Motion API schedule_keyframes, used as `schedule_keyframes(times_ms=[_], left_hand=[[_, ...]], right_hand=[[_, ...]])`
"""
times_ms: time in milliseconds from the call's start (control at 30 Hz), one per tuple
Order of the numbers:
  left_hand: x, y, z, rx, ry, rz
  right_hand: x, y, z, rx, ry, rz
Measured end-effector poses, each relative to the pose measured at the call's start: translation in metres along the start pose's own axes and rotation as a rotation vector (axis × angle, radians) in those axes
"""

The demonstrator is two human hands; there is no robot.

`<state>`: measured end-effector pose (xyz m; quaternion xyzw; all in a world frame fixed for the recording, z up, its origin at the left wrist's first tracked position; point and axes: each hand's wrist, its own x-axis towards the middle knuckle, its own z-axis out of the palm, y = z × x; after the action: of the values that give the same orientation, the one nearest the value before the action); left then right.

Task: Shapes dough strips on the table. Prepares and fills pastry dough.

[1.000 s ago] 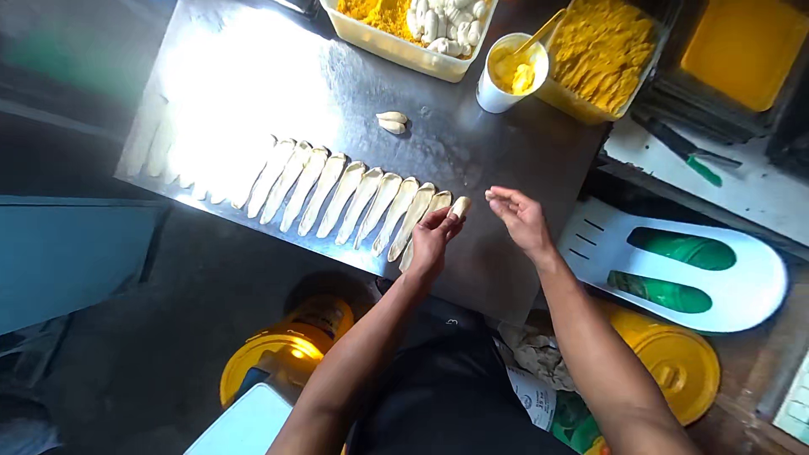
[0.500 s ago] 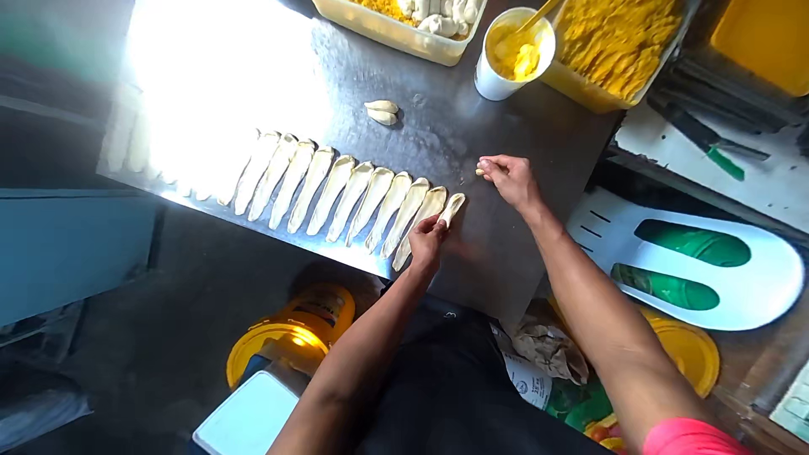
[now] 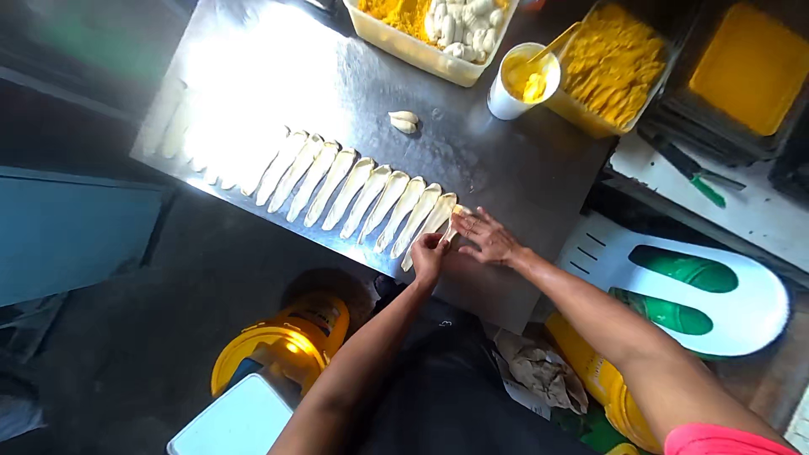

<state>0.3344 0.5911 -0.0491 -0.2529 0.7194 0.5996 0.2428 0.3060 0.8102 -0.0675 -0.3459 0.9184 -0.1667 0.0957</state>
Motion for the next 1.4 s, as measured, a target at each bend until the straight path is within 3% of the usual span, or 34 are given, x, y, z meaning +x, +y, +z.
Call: schedule_keyframes(times_ms=[100, 167, 333, 533, 667, 767, 867, 967, 1100, 1167, 1267, 1400], left_hand=[[-0.01, -0.008, -0.013, 0.066, 0.006, 0.029], [-0.01, -0.01, -0.022, 0.082, -0.005, 0.09], [-0.029, -0.024, -0.03, 0.203, -0.086, 0.134], [-0.055, -0.058, -0.051, 0.465, 0.027, 0.29], [-0.076, -0.076, -0.076, 0.624, -0.004, 0.366], [-0.078, -0.058, -0.097, 0.667, 0.035, 0.459], [-0.053, -0.016, -0.115, 0.673, 0.099, 0.485], [0.004, 0.04, -0.133, 0.667, 0.136, 0.551], [0.105, 0.137, -0.146, 0.734, 0.202, 0.668], [0.156, 0.181, -0.135, 0.79, 0.212, 0.665], [0.225, 0.211, -0.113, 0.932, 0.137, 0.637], [0.26, 0.223, -0.099, 1.093, 0.023, 0.504]], right_hand=[[-0.005, -0.03, 0.016, 0.004, 0.053, 0.105], [-0.006, -0.051, 0.022, 0.074, 0.022, 0.065], [-0.006, -0.037, 0.019, -0.065, 0.084, 0.129], [-0.025, -0.155, 0.081, 0.018, 0.126, 0.209], [-0.033, -0.178, 0.085, 0.039, 0.079, 0.217], [-0.026, -0.14, 0.055, 0.068, 0.077, 0.131], [-0.015, -0.057, 0.024, -0.045, 0.153, 0.186], [-0.001, 0.016, -0.021, -0.093, 0.265, 0.295], [0.037, 0.071, -0.101, -0.114, 0.469, 0.3], [0.066, 0.099, -0.138, -0.102, 0.488, 0.304], [0.111, 0.145, -0.174, -0.101, 0.331, 0.305], [0.151, 0.171, -0.198, -0.079, -0.03, 0.461]])
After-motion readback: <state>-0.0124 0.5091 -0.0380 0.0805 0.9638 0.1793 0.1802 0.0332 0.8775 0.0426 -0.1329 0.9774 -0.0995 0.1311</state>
